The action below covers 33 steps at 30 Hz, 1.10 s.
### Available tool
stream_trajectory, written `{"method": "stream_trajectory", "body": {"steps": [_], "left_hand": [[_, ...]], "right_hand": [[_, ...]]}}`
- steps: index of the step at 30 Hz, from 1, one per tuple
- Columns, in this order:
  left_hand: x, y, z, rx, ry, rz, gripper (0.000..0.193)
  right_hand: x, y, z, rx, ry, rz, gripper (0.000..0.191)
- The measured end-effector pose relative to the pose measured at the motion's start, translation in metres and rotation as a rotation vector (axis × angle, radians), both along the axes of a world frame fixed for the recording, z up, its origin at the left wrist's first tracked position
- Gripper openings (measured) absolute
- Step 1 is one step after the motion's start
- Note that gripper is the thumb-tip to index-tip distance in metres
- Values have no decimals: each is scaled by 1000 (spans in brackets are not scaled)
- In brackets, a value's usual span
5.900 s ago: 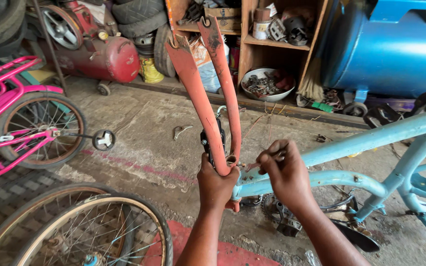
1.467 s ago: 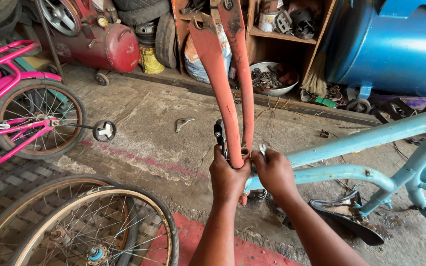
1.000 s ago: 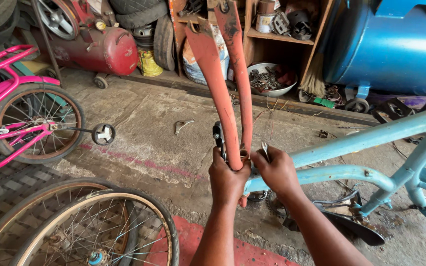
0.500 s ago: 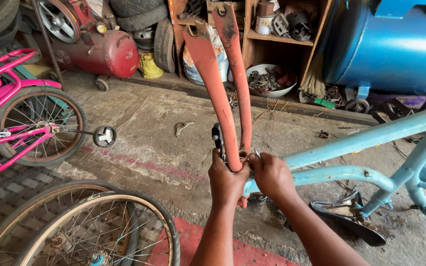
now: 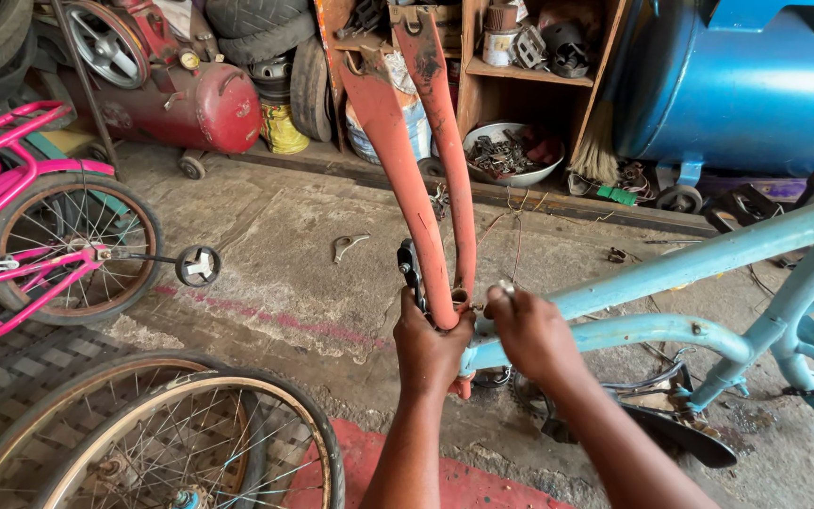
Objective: The person unpacks a bicycle brake caliper from a plastic bag and attaches it to the front fork of a bicycle frame. They use a wrench to tighten the mounting bolts and secure the caliper in place.
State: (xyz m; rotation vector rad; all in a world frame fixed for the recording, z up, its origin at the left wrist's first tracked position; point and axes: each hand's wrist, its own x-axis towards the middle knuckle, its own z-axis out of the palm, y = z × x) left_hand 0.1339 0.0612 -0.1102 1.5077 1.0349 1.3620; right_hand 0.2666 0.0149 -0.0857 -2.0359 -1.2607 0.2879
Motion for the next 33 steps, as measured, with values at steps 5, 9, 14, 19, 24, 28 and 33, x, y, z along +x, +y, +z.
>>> {"method": "stream_trajectory", "body": {"steps": [5, 9, 14, 19, 24, 28, 33], "left_hand": [[-2, 0, 2, 61, 40, 5, 55], [-6, -1, 4, 7, 66, -42, 57], [-6, -2, 5, -26, 65, -45, 56], [-4, 1, 2, 57, 88, 3, 50], [-1, 0, 0, 59, 57, 23, 46], [-2, -2, 4, -4, 64, 20, 44], [-6, -5, 12, -28, 73, -5, 47]], "right_hand": [[16, -24, 17, -52, 159, -33, 44], [6, -38, 10, 316, 172, 110, 23], [-12, -45, -14, 526, -68, 206, 17], [-24, -51, -28, 509, -299, 241, 20], [-34, -54, -37, 588, -468, 272, 26], [-34, -53, -46, 575, -559, 251, 30], [-21, -34, -37, 523, -262, 205, 20]]}}
